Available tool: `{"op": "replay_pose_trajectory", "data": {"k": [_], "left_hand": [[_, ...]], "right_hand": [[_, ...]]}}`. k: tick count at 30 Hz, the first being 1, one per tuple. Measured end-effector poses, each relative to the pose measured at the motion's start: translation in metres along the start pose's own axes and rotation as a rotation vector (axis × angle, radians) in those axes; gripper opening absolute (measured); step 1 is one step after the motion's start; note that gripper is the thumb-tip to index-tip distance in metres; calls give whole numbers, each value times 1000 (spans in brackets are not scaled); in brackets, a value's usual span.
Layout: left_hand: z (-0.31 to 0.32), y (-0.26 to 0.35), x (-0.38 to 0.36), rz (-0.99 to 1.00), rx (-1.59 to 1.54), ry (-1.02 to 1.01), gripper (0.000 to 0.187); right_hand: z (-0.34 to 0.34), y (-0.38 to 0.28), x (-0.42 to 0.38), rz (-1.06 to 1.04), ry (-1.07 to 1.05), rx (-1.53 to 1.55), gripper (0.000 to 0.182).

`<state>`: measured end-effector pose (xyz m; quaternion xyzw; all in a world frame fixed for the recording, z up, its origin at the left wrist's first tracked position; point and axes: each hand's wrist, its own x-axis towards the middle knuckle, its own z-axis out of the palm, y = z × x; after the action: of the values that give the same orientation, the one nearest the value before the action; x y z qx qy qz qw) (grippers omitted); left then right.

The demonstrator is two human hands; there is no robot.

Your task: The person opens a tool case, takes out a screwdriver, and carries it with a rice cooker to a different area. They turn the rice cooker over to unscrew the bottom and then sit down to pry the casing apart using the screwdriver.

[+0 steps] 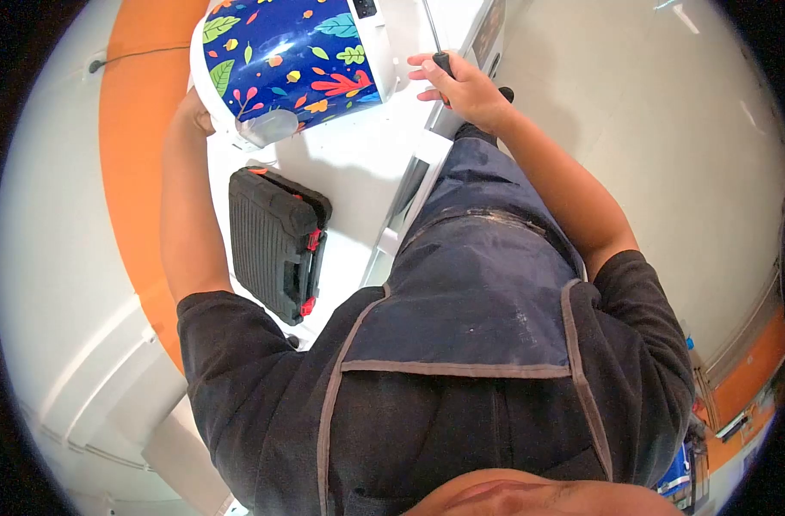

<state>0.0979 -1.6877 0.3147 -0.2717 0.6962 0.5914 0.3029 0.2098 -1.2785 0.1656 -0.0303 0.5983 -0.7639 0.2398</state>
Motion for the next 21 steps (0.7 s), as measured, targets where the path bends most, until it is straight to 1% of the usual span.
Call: {"op": "replay_pose_trajectory", "data": {"k": [2, 6, 7, 8, 9, 10, 12, 13, 14, 15, 16, 17, 18, 19, 20, 21], "left_hand": [[12, -4, -11, 9, -58, -13, 37], [37, -18, -34, 50, -176, -42, 35], [29, -28, -32, 68, -114, -87, 36], [52, -34, -46, 114, -165, -9, 37], [69, -37, -62, 119, -170, 15, 37], [75, -44, -70, 78, -177, 12, 39], [105, -61, -102, 110, -296, 72, 39], [116, -73, -112, 172, -377, 64, 37], [126, -86, -122, 235, -459, 51, 36], [128, -100, -133, 336, -398, -62, 36], [132, -109, -141, 287, -441, -101, 36], [158, -106, -157, 324, -352, -28, 35], [189, -104, -170, 358, -271, 54, 35], [206, -109, -170, 342, -313, 33, 34], [220, -112, -163, 321, -357, 8, 34], [238, -109, -158, 281, -290, 41, 32]], "right_hand": [[0, -2, -4, -13, 19, -18, 45], [-8, 2, -9, 56, 23, -56, 44], [-9, 5, -10, 88, 29, -51, 44], [-8, 10, -10, 116, 39, -46, 44], [-1, 36, -4, -51, 75, 81, 43], [1, 29, -8, 20, 68, 129, 43], [12, 2, -36, 166, 35, 222, 43], [10, -18, -50, 227, 13, 168, 43], [6, -27, -65, 213, 6, 98, 45], [-2, -4, -73, 100, 18, 26, 44], [-16, 20, -80, -15, 21, -50, 44], [-27, 16, -102, -17, 13, 66, 42], [-44, 25, -127, -63, -21, 148, 42], [-61, 35, -152, -106, -59, 230, 41], [-82, 62, -170, -189, -113, 285, 42], [-98, 74, -187, -36, 25, 380, 43]]}}
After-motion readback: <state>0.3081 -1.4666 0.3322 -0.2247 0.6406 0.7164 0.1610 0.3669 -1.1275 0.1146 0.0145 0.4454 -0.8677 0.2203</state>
